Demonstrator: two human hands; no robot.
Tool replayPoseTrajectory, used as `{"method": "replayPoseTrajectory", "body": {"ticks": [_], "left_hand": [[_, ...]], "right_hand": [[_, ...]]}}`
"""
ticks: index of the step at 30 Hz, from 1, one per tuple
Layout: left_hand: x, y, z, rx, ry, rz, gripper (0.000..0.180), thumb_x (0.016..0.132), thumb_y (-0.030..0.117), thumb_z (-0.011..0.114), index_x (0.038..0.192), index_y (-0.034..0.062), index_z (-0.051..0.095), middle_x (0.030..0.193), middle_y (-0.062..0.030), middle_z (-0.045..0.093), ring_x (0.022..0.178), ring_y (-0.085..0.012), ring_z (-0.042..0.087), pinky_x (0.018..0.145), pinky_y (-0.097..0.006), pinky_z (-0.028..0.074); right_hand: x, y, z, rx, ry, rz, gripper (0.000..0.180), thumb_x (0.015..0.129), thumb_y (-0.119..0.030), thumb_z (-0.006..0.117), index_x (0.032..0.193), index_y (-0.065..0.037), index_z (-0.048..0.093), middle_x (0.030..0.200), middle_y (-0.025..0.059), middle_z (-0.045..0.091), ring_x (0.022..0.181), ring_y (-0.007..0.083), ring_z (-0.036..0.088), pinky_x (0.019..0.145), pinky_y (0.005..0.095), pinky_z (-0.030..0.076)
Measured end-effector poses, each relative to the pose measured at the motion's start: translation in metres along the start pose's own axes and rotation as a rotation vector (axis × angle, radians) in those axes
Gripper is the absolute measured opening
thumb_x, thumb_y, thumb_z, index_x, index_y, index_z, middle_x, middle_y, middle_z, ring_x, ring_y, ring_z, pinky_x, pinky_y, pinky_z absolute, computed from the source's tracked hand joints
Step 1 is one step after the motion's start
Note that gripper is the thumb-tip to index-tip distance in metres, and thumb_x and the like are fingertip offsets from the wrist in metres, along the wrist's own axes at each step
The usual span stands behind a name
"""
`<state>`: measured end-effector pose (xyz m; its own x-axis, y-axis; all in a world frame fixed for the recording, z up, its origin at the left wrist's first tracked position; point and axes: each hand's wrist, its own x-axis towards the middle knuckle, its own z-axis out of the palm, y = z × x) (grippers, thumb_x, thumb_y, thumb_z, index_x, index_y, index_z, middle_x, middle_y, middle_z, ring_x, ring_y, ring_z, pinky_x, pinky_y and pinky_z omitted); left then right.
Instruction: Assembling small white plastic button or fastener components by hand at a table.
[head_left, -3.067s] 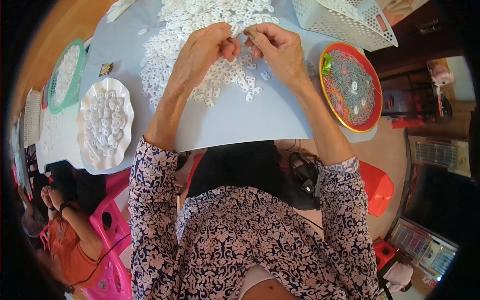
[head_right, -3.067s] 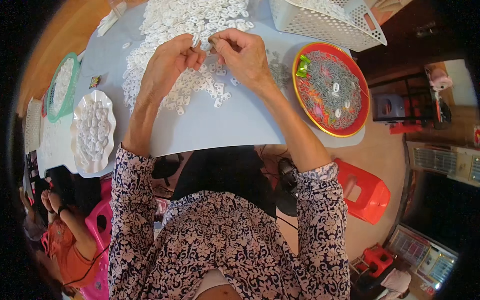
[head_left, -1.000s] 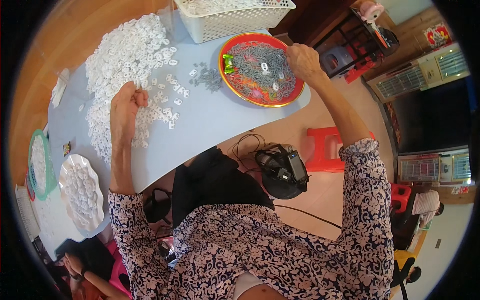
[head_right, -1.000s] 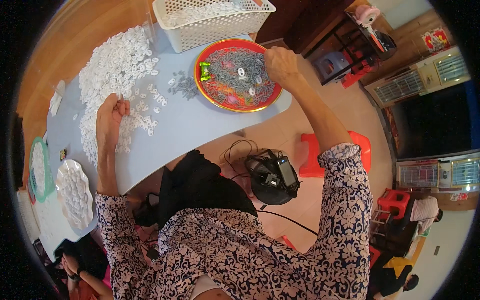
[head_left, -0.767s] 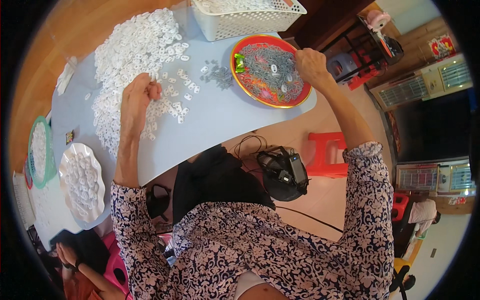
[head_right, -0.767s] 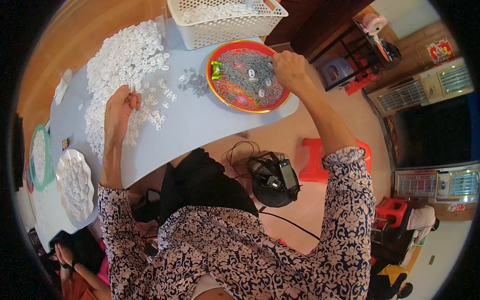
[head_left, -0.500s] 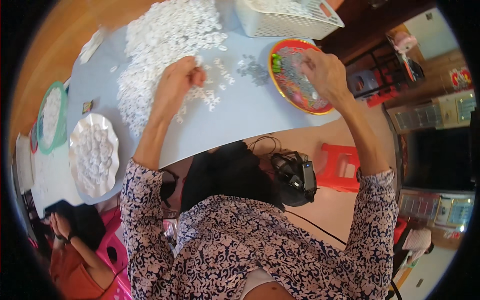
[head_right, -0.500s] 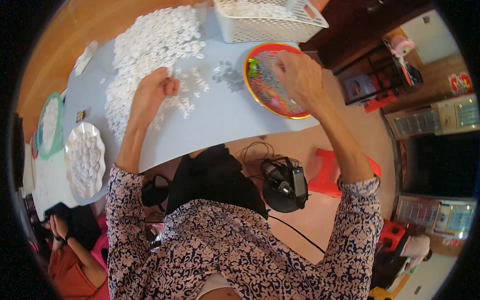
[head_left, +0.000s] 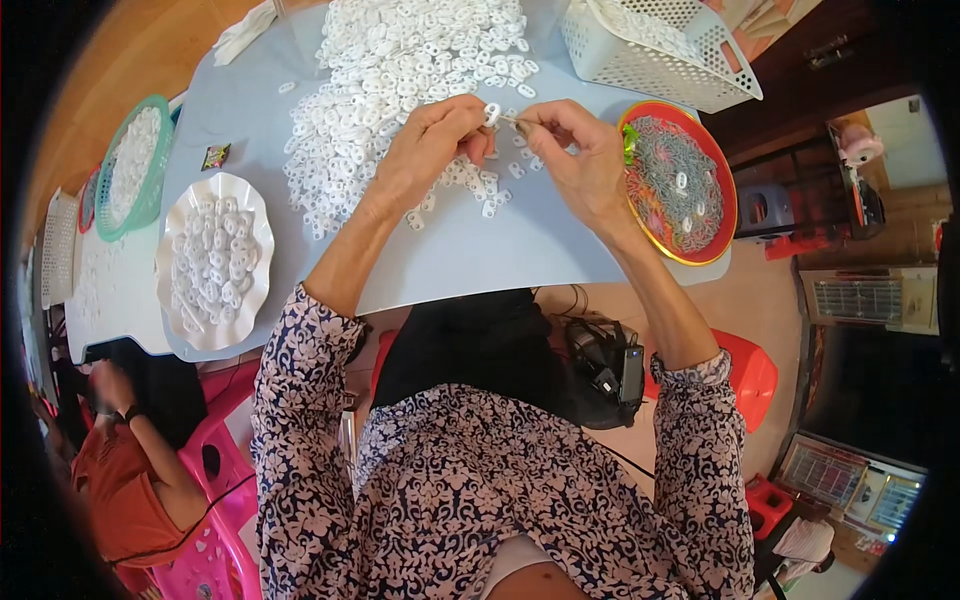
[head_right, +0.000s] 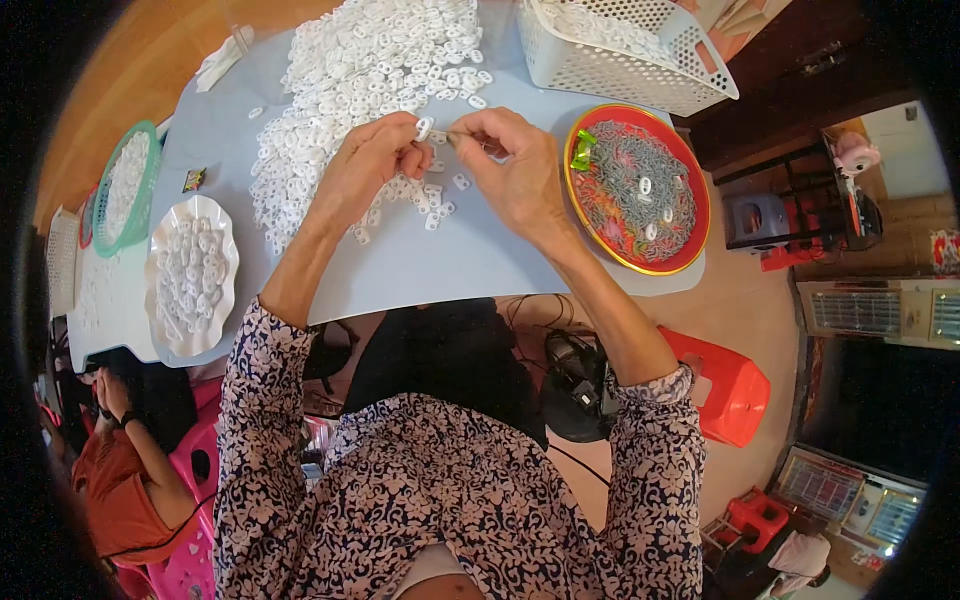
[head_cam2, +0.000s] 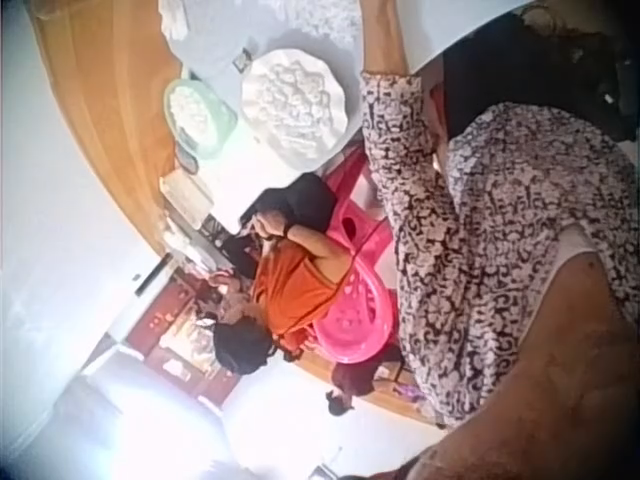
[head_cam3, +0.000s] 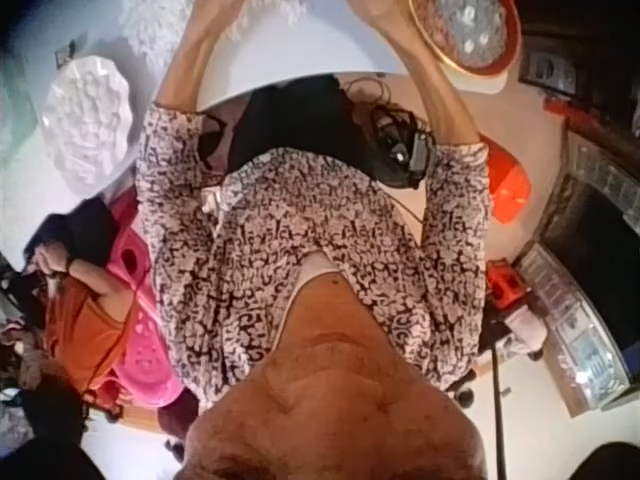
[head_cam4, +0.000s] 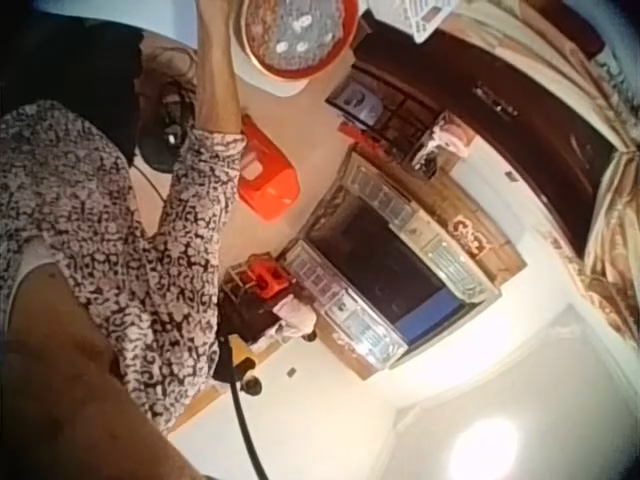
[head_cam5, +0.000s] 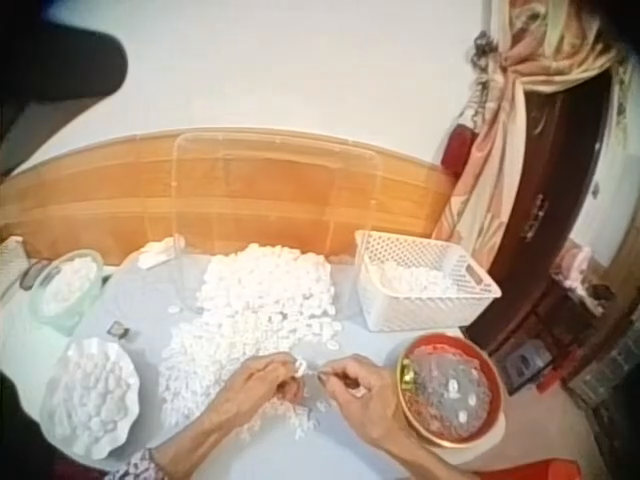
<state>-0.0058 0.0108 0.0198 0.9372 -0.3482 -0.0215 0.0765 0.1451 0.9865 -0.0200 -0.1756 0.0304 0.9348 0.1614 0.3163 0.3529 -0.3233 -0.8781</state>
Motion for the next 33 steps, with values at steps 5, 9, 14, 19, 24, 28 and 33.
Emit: {"method": "replayPoseTrajectory", "body": {"ticks": [5, 9, 14, 19, 24, 28, 33], "left_hand": [[0.002, -0.003, -0.001, 0.042, -0.011, 0.009, 0.025, 0.09, 0.018, 0.044, 0.076, 0.0015, 0.056, 0.066, -0.003, 0.054, 0.065, -0.0096, 0.049, 0.068, -0.024, 0.041], [0.002, -0.001, 0.001, 0.112, -0.014, 0.013, 0.026, 0.09, 0.019, 0.044, 0.074, 0.0018, 0.056, 0.065, -0.0025, 0.054, 0.065, -0.0097, 0.05, 0.068, -0.024, 0.041], [0.002, -0.007, 0.002, 0.155, -0.006, 0.056, 0.026, 0.09, 0.019, 0.045, 0.073, 0.0031, 0.056, 0.063, -0.0012, 0.053, 0.063, -0.0089, 0.048, 0.065, -0.024, 0.04], [0.005, -0.013, -0.003, 0.296, -0.014, 0.139, 0.026, 0.091, 0.02, 0.044, 0.075, 0.0042, 0.056, 0.062, 0.0013, 0.05, 0.06, -0.0066, 0.042, 0.056, -0.023, 0.034], [0.006, -0.014, -0.005, 0.33, -0.055, 0.142, 0.025, 0.091, 0.019, 0.044, 0.077, 0.0035, 0.057, 0.061, 0.0011, 0.049, 0.059, -0.0065, 0.042, 0.055, -0.023, 0.034], [0.006, -0.012, -0.001, 0.368, -0.048, 0.109, 0.025, 0.091, 0.02, 0.043, 0.079, 0.003, 0.058, 0.062, 0.001, 0.049, 0.059, -0.0067, 0.042, 0.056, -0.023, 0.035], [0.006, -0.013, -0.003, 0.368, -0.022, 0.095, 0.026, 0.092, 0.02, 0.043, 0.081, 0.0024, 0.058, 0.063, 0.0006, 0.05, 0.06, -0.0074, 0.044, 0.058, -0.023, 0.036]], "right_hand": [[0.001, 0.004, -0.002, -0.022, -0.001, -0.001, 0.011, 0.08, -0.004, 0.064, 0.091, 0.0, 0.065, 0.08, 0.0087, 0.063, 0.072, 0.014, 0.058, 0.068, 0.0264, 0.048], [0.001, 0.001, -0.005, -0.106, 0.02, -0.066, 0.011, 0.079, -0.005, 0.064, 0.09, -0.003, 0.066, 0.078, 0.0076, 0.062, 0.071, 0.0159, 0.057, 0.066, 0.028, 0.047], [0.006, 0.003, -0.005, -0.167, 0.005, -0.15, 0.01, 0.078, -0.006, 0.065, 0.088, -0.005, 0.067, 0.076, 0.0072, 0.061, 0.069, 0.0192, 0.057, 0.065, 0.03, 0.047], [0.013, 0.008, -0.007, -0.249, -0.04, -0.259, 0.009, 0.077, -0.007, 0.066, 0.085, -0.006, 0.068, 0.072, 0.0067, 0.059, 0.069, 0.0219, 0.054, 0.064, 0.0323, 0.045], [0.019, 0.011, -0.014, -0.323, -0.146, -0.356, 0.013, 0.079, -0.002, 0.064, 0.091, -0.005, 0.067, 0.074, 0.004, 0.057, 0.075, 0.0182, 0.052, 0.067, 0.0297, 0.042], [0.023, 0.016, -0.02, -0.324, -0.156, -0.405, 0.008, 0.078, -0.009, 0.066, 0.087, -0.008, 0.068, 0.07, 0.0037, 0.055, 0.07, 0.0216, 0.048, 0.063, 0.034, 0.042], [0.023, 0.015, -0.018, -0.309, -0.166, -0.411, 0.009, 0.078, -0.008, 0.066, 0.087, -0.008, 0.067, 0.07, 0.0037, 0.055, 0.07, 0.0212, 0.048, 0.064, 0.0336, 0.043]]}}
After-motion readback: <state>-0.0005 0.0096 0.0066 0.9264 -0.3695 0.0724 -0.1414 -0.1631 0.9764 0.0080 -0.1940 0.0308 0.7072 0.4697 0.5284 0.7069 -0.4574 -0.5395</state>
